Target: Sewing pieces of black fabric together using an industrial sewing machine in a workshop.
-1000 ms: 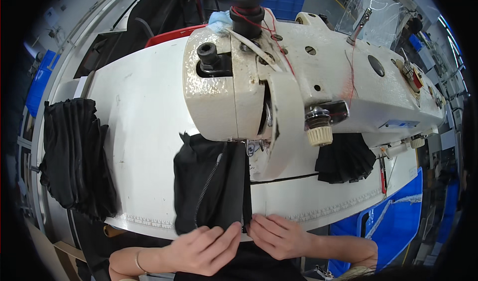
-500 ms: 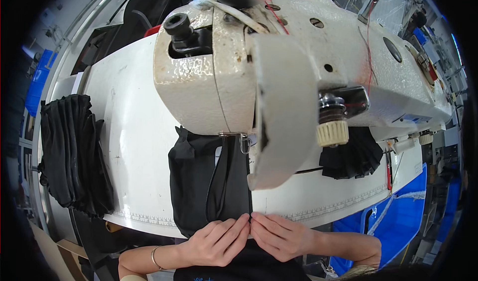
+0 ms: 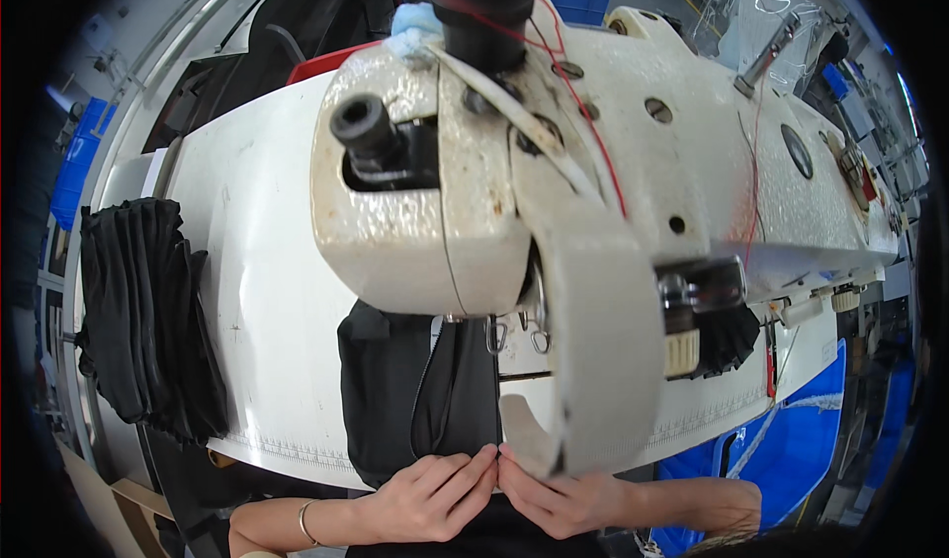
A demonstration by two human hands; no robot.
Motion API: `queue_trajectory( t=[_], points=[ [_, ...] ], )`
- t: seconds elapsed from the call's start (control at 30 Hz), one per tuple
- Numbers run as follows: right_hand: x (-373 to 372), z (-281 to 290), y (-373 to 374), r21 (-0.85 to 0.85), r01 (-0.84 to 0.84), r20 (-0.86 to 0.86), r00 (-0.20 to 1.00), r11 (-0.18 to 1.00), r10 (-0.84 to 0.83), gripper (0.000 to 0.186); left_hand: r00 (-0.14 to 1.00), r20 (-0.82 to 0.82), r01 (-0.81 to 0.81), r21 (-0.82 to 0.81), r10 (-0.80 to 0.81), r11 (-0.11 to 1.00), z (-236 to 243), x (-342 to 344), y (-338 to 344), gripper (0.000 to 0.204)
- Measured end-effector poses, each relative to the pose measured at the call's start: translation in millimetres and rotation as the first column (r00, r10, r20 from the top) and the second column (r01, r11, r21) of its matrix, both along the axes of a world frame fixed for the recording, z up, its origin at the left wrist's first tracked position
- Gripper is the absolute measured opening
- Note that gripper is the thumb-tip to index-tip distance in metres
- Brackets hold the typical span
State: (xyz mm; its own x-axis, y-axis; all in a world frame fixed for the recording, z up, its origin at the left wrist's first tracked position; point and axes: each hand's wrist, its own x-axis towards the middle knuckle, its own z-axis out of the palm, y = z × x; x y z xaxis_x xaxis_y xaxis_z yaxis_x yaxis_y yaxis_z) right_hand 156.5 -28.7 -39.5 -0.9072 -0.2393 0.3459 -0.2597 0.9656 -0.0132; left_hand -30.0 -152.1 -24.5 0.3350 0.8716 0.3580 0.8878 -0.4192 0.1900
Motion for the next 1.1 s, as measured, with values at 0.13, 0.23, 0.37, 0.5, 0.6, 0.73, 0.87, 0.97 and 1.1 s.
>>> queue_trajectory(
  t=[0.13,0.23,0.37,0.5,0.6,0.73,0.87,0.97,1.1],
  points=[
    [-10.4,-14.7,6.3,0.152,0.026,-0.063,0.998,0.988,-0.017,0.029,0.997,-0.040,0.063,0.014,-0.063,0.998,-2.2,-15.6,13.0,0.024],
    [-17.6,0.8,26.0,-0.208,0.127,-0.009,0.991,0.970,-0.132,0.024,0.994,0.095,0.062,-0.033,-0.058,0.998,6.6,-26.6,38.7,0.025],
    [-38.3,-25.3,38.6,-0.019,0.193,-0.085,0.977,0.981,-0.194,0.026,0.997,0.070,0.027,-0.030,-0.024,0.999,6.6,-48.3,53.7,0.026],
    [-38.8,-31.7,61.0,-0.314,0.219,0.256,0.957,0.924,-0.140,0.033,0.998,0.064,0.003,-0.061,0.001,0.998,-19.1,-61.3,65.5,0.028],
    [-42.3,-39.3,65.8,-0.313,0.195,0.163,0.975,0.929,-0.150,0.031,0.995,0.103,-0.004,-0.064,0.010,0.998,-17.3,-63.2,66.7,0.028],
    [-49.5,-50.8,69.9,-0.309,0.167,0.048,0.986,0.936,-0.160,0.028,0.980,0.196,-0.020,-0.073,0.034,0.997,-20.3,-66.7,69.2,0.029],
    [-57.3,-55.5,69.2,-0.299,0.139,-0.073,0.983,0.944,-0.168,0.027,0.957,0.283,-0.035,-0.081,0.057,0.996,-19.5,-68.7,71.2,0.029],
    [-58.9,-57.0,69.4,-0.250,0.139,-0.121,0.977,0.958,-0.173,0.026,0.975,0.216,-0.026,-0.098,0.046,0.995,-12.4,-68.7,66.4,0.031],
    [-51.2,-49.0,73.4,-0.058,0.172,-0.219,0.959,0.983,-0.181,0.026,0.996,-0.088,0.017,-0.088,-0.025,0.996,-14.4,-64.2,58.6,0.034]
  ],
)
